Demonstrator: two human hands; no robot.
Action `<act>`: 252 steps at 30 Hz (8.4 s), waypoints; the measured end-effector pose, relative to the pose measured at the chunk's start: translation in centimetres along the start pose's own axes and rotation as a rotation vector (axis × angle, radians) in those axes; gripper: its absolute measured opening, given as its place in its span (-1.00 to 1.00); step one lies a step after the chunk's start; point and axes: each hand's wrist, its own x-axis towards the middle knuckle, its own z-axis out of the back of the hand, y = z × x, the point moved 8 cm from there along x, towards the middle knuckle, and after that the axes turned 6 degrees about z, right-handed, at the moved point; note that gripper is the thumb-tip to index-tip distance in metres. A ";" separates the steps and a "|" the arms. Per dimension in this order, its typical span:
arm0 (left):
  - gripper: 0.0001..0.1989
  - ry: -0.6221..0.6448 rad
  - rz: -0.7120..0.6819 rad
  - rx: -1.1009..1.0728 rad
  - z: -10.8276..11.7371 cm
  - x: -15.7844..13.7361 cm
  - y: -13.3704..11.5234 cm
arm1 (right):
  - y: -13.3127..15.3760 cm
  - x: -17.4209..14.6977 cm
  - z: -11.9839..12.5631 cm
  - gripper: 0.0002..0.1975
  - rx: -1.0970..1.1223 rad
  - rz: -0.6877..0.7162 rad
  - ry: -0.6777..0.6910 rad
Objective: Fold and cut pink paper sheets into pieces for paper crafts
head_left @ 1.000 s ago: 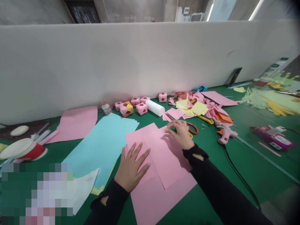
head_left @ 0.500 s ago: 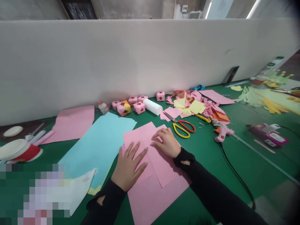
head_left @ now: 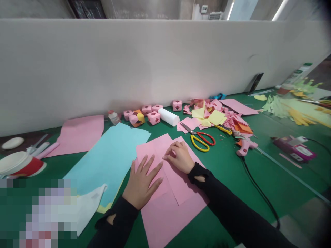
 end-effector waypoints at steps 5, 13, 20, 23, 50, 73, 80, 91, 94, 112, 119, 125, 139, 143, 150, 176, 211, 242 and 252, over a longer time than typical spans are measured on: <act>-0.46 0.015 0.004 0.001 -0.1 0.0 0.1 | 0.2 0.0 -0.2 -0.90 0.027 0.004 0.000; -0.47 0.040 0.014 0.005 -0.3 0.0 0.1 | -3.6 0.4 6.6 -0.90 -0.121 -0.047 -0.279; -0.47 0.074 0.027 0.010 -0.5 0.0 0.2 | -8.9 -0.8 10.7 -0.69 -0.247 -0.215 -0.375; -0.47 0.076 0.025 0.019 -0.5 0.0 0.2 | -8.7 -0.8 11.1 -0.71 -0.247 -0.206 -0.415; -0.47 0.092 0.031 0.036 -0.5 0.2 0.2 | -2.3 -0.5 4.7 -0.92 0.096 0.025 0.120; -0.48 0.091 0.032 0.029 -0.4 0.1 0.1 | -6.5 -0.5 9.3 -0.72 -0.190 -0.102 -0.154; -0.48 0.091 0.034 0.037 -0.4 0.2 0.0 | -6.1 -0.5 10.0 -0.59 -0.292 -0.082 -0.270; -0.49 0.084 0.033 0.041 -0.3 0.2 0.0 | -6.0 -1.1 5.9 -0.41 -0.425 -0.110 -0.066; -0.49 0.093 0.035 0.040 -0.3 0.2 0.0 | -6.3 -0.9 5.8 -0.46 -0.400 -0.152 -0.057; -0.47 0.065 0.023 0.045 -0.4 0.2 0.0 | -7.0 1.1 5.7 -0.60 -0.212 -0.342 -0.134; -0.48 0.065 0.025 0.041 -0.3 0.3 0.0 | -7.2 1.0 5.6 -0.72 -0.166 -0.343 -0.152; -0.48 0.072 0.030 0.034 -0.3 0.3 0.0 | -6.9 0.9 5.6 -0.77 -0.102 -0.344 -0.135; -0.50 0.104 0.051 0.034 -0.4 0.3 0.1 | -5.8 0.7 6.3 -0.84 0.270 -0.185 0.035; -0.46 0.079 0.072 -0.014 -0.5 0.3 0.3 | -5.8 0.6 7.9 -0.76 0.339 -0.183 -0.100; -0.31 -0.035 0.213 -0.310 0.5 0.4 1.8 | -6.2 0.4 10.0 -0.69 0.941 -0.209 -0.474; -0.65 -0.422 0.788 -1.037 3.0 -1.6 5.3 | -2.6 -0.5 1.9 -0.60 1.329 -0.455 -0.225; -0.49 -0.170 0.465 -1.344 3.3 -0.3 1.1 | 0.3 -1.8 -0.7 -0.56 1.309 -0.543 -0.004; -0.51 0.025 0.587 -1.359 0.2 -0.1 2.4 | 6.6 -5.6 -3.2 -0.57 1.204 -0.199 0.865; -0.52 -0.031 0.599 -1.427 0.2 -0.3 2.4 | 5.0 -4.2 -2.9 -0.50 0.848 -0.062 0.636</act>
